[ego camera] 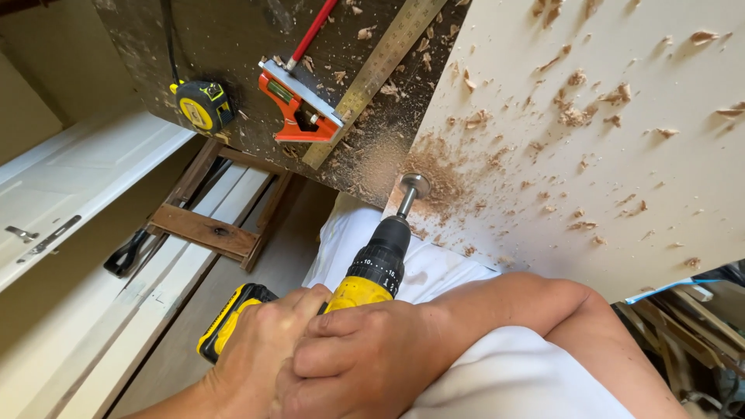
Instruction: Measuring and marking a wooden board before drilling a large recess using a power drill and a Forstner bit.
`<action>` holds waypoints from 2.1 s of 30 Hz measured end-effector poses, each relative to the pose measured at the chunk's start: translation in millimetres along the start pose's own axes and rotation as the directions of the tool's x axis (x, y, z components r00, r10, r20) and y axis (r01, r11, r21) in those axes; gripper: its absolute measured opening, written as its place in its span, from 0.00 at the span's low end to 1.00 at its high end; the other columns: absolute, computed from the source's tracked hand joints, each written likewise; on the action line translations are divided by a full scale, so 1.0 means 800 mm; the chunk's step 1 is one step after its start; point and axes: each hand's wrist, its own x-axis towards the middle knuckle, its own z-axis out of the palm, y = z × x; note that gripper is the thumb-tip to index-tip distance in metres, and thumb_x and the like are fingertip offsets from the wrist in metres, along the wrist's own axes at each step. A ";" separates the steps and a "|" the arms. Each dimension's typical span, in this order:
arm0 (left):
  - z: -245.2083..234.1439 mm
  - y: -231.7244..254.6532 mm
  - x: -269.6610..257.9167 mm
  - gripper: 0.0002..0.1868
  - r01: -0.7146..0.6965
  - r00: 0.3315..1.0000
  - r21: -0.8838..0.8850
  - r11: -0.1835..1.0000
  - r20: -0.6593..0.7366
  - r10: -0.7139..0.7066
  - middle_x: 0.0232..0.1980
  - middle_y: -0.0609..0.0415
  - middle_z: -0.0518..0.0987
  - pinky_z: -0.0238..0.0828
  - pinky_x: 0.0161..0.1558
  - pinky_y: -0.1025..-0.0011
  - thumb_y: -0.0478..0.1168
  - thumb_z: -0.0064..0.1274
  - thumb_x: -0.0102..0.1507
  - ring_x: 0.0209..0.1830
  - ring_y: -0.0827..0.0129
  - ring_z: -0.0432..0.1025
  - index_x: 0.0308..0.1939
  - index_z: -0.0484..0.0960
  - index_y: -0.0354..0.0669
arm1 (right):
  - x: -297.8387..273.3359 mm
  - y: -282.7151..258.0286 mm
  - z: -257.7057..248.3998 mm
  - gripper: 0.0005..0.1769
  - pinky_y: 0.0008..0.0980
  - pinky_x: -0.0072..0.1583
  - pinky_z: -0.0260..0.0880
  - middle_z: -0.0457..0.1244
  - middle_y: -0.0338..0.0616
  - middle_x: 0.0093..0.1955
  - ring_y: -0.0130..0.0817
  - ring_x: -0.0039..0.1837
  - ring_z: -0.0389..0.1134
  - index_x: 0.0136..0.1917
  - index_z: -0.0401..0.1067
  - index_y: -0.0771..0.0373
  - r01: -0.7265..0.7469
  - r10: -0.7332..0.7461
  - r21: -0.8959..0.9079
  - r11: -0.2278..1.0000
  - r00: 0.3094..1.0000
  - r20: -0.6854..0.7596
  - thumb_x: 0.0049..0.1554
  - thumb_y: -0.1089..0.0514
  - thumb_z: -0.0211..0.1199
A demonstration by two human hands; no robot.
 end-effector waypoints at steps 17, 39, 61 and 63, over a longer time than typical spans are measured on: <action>0.022 0.024 -0.007 0.20 0.064 0.995 -0.005 0.998 -0.081 -0.064 0.33 0.58 0.82 0.66 0.28 0.46 0.58 0.54 0.58 0.26 0.43 0.75 0.48 0.75 0.57 | -0.021 -0.013 0.000 0.14 0.28 0.53 0.69 0.57 0.37 0.41 0.32 0.41 0.60 0.47 0.75 0.57 0.057 -0.052 0.075 0.996 0.996 -0.075 0.71 0.56 0.51; 0.003 -0.005 0.003 0.21 -0.044 0.998 -0.009 0.999 -0.041 0.044 0.34 0.54 0.83 0.67 0.28 0.43 0.57 0.52 0.60 0.25 0.40 0.75 0.52 0.75 0.54 | -0.003 -0.001 0.007 0.16 0.29 0.56 0.71 0.54 0.37 0.42 0.34 0.42 0.61 0.48 0.73 0.56 0.004 -0.003 0.016 1.000 1.000 -0.007 0.72 0.58 0.45; -0.016 0.029 -0.006 0.29 -0.302 0.881 -0.036 0.952 -0.393 0.265 0.57 0.45 0.83 0.74 0.54 0.57 0.43 0.51 0.65 0.52 0.53 0.78 0.70 0.72 0.43 | -0.003 -0.013 0.009 0.17 0.30 0.50 0.65 0.62 0.39 0.45 0.33 0.42 0.61 0.46 0.72 0.57 0.054 -0.053 0.006 0.998 0.990 -0.129 0.73 0.56 0.46; -0.015 0.030 -0.006 0.33 -0.260 0.909 -0.068 0.963 -0.354 0.221 0.58 0.45 0.83 0.71 0.55 0.56 0.47 0.50 0.64 0.53 0.51 0.77 0.73 0.69 0.45 | -0.004 -0.014 0.009 0.18 0.34 0.53 0.67 0.60 0.42 0.45 0.36 0.42 0.61 0.49 0.73 0.60 0.057 -0.053 0.040 0.998 0.992 -0.115 0.73 0.57 0.42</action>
